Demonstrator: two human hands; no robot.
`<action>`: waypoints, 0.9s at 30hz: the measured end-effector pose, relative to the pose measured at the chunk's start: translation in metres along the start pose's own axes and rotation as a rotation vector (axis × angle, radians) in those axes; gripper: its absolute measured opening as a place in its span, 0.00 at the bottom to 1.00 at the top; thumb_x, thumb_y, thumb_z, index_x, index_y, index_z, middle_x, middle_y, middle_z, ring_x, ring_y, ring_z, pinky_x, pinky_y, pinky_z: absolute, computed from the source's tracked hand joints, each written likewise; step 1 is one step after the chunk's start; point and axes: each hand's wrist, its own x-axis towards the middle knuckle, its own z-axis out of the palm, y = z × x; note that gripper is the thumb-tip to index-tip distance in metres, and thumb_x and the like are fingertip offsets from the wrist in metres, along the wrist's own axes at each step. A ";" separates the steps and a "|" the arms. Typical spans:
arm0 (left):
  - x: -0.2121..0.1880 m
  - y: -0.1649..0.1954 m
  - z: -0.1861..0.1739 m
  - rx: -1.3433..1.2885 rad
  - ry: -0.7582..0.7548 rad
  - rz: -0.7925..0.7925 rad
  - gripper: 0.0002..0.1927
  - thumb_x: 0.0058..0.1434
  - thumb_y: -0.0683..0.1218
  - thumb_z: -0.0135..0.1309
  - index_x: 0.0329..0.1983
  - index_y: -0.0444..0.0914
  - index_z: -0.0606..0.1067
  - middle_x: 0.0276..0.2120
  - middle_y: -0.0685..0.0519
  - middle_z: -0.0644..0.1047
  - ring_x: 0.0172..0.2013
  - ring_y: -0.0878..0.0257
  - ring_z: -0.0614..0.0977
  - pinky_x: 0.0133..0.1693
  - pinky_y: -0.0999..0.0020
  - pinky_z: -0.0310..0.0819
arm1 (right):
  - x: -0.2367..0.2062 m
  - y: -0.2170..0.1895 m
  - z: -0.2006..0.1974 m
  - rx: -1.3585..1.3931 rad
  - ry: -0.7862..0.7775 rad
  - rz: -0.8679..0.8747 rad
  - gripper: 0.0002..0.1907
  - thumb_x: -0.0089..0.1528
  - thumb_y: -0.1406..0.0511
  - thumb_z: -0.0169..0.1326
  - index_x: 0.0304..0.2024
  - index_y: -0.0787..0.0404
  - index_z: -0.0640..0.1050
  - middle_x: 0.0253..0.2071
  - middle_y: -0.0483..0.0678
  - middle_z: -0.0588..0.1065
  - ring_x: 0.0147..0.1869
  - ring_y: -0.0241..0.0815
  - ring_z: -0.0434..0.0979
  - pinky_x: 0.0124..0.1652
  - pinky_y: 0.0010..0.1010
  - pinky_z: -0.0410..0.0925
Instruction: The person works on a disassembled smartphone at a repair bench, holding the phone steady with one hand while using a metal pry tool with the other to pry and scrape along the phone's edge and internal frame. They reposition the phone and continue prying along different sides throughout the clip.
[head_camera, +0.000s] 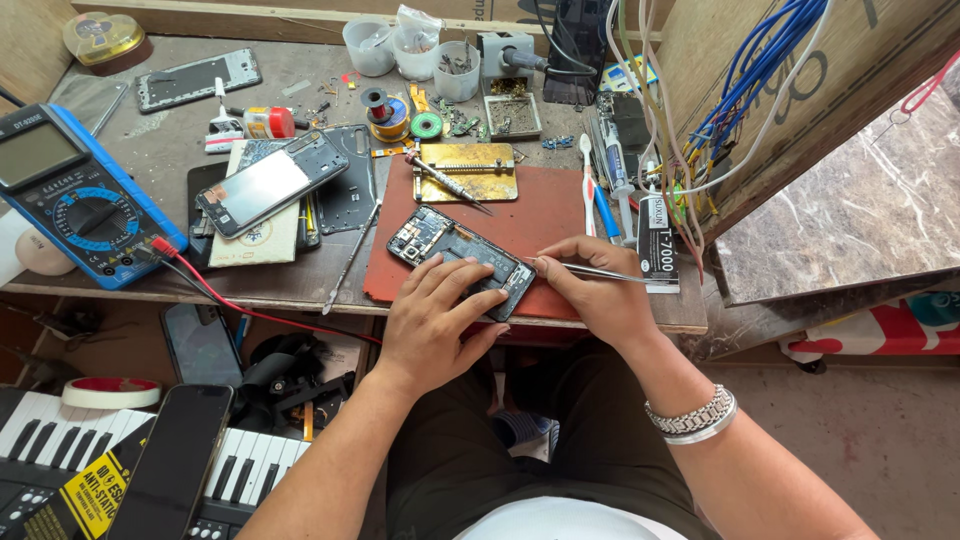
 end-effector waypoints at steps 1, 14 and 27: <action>0.000 0.000 0.000 0.001 0.004 0.001 0.17 0.61 0.55 0.62 0.51 0.46 0.79 0.57 0.53 0.76 0.61 0.54 0.75 0.66 0.49 0.63 | 0.000 -0.001 0.000 -0.025 0.006 -0.018 0.07 0.62 0.68 0.62 0.40 0.66 0.83 0.36 0.48 0.84 0.38 0.28 0.81 0.39 0.21 0.73; 0.002 0.001 0.003 -0.010 0.025 0.006 0.15 0.59 0.55 0.63 0.45 0.44 0.80 0.55 0.52 0.77 0.59 0.53 0.76 0.65 0.49 0.63 | 0.018 -0.012 0.001 -0.213 -0.033 -0.038 0.09 0.60 0.64 0.64 0.38 0.65 0.84 0.32 0.47 0.83 0.35 0.30 0.80 0.36 0.24 0.71; 0.001 0.001 0.002 -0.016 0.030 0.000 0.15 0.60 0.55 0.63 0.46 0.44 0.80 0.55 0.52 0.76 0.59 0.53 0.76 0.65 0.50 0.63 | 0.024 -0.009 0.001 -0.111 -0.088 -0.044 0.10 0.60 0.64 0.63 0.38 0.65 0.83 0.32 0.44 0.83 0.36 0.26 0.78 0.36 0.21 0.71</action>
